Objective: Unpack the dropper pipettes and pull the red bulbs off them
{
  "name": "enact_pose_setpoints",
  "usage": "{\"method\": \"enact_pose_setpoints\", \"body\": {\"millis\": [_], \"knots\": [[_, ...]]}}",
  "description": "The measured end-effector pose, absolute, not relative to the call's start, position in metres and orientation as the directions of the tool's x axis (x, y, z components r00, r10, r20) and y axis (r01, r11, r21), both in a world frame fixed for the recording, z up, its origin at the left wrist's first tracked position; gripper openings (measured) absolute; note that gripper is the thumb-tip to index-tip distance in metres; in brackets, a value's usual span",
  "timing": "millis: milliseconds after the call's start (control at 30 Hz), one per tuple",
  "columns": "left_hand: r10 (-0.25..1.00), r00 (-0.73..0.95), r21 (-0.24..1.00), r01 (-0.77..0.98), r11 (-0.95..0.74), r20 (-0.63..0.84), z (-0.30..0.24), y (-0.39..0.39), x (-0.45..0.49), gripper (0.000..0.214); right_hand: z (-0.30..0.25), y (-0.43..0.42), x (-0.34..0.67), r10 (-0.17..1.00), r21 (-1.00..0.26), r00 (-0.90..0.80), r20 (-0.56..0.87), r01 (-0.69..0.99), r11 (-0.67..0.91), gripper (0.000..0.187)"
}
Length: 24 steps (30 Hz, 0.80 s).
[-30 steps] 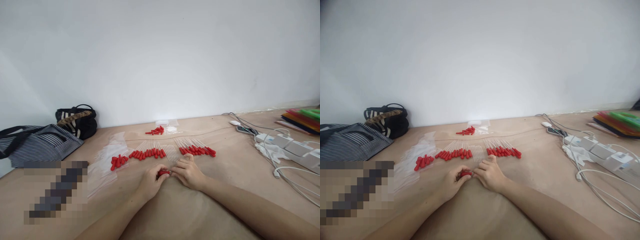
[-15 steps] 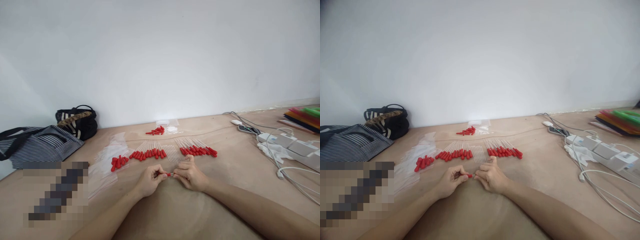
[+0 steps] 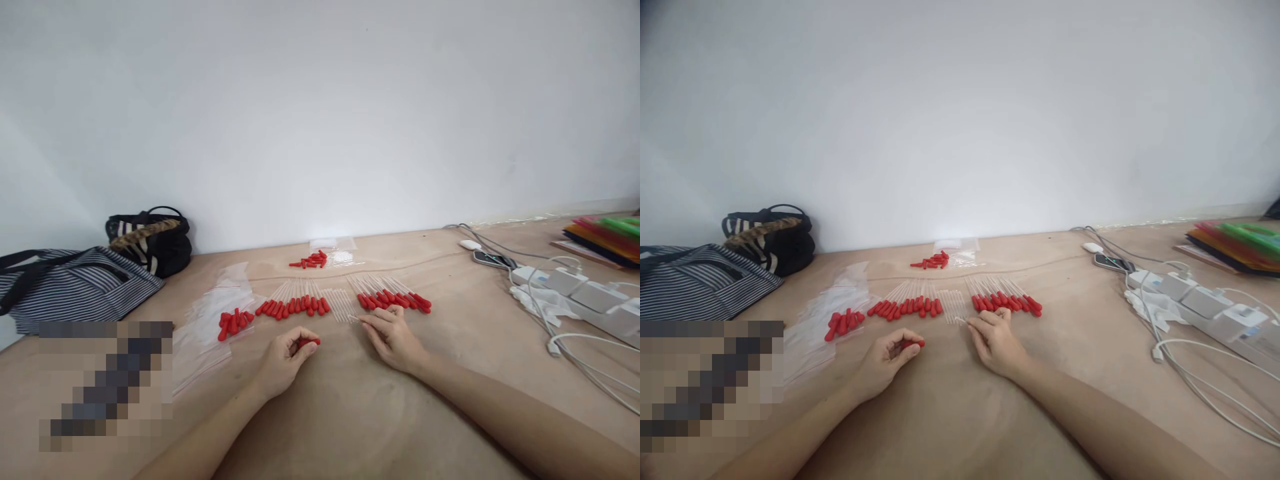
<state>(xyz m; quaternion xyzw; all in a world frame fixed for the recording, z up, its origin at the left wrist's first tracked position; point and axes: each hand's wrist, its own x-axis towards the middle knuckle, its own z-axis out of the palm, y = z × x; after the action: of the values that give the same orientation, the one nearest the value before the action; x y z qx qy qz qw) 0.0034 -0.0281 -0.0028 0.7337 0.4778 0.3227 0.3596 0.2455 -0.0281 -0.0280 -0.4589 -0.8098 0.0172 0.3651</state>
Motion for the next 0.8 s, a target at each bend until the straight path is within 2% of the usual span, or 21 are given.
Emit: {"method": "enact_pose_setpoints", "body": {"millis": [133, 267, 367, 433, 500, 633, 700, 800], "knots": [[0.908, 0.288, 0.703, 0.575, -0.417, 0.303, -0.006, -0.035, 0.002, 0.018, -0.030, -0.015, 0.236, 0.752, -0.286, -0.204, 0.627, 0.837, 0.466, 0.028], [0.882, 0.197, 0.603, 0.665, -0.440, 0.427, -0.009, -0.038, -0.010, 0.018, -0.023, 0.004, 0.225, 0.766, -0.136, -0.177, 0.618, 0.935, 0.326, 0.022], [0.862, 0.101, 0.559, 0.723, -0.407, 0.497, -0.003, -0.031, -0.034, 0.020, -0.017, 0.015, 0.218, 0.811, -0.050, -0.193, 0.552, 0.963, 0.264, 0.021], [0.845, -0.048, 0.546, 0.782, -0.300, 0.533, 0.007, -0.023, -0.056, 0.025, -0.016, 0.019, 0.214, 0.841, -0.024, -0.199, 0.504, 0.970, 0.244, 0.020], [0.819, -0.213, 0.539, 0.831, -0.134, 0.532, 0.019, -0.015, -0.079, 0.029, -0.016, 0.020, 0.212, 0.864, -0.011, -0.197, 0.462, 0.974, 0.228, 0.019], [0.817, -0.413, 0.452, 0.865, 0.216, 0.401, 0.034, -0.004, -0.115, 0.029, -0.016, 0.019, 0.210, 0.894, 0.005, -0.186, 0.407, 0.979, 0.202, 0.021], [0.844, -0.435, 0.396, 0.868, 0.299, 0.315, 0.035, -0.001, -0.123, 0.026, -0.016, 0.018, 0.210, 0.904, 0.009, -0.184, 0.386, 0.981, 0.195, 0.021], [0.891, -0.400, 0.314, 0.892, 0.325, 0.216, 0.032, 0.002, -0.128, 0.023, -0.016, 0.018, 0.208, 0.913, 0.003, -0.186, 0.364, 0.980, 0.199, 0.022]]}}
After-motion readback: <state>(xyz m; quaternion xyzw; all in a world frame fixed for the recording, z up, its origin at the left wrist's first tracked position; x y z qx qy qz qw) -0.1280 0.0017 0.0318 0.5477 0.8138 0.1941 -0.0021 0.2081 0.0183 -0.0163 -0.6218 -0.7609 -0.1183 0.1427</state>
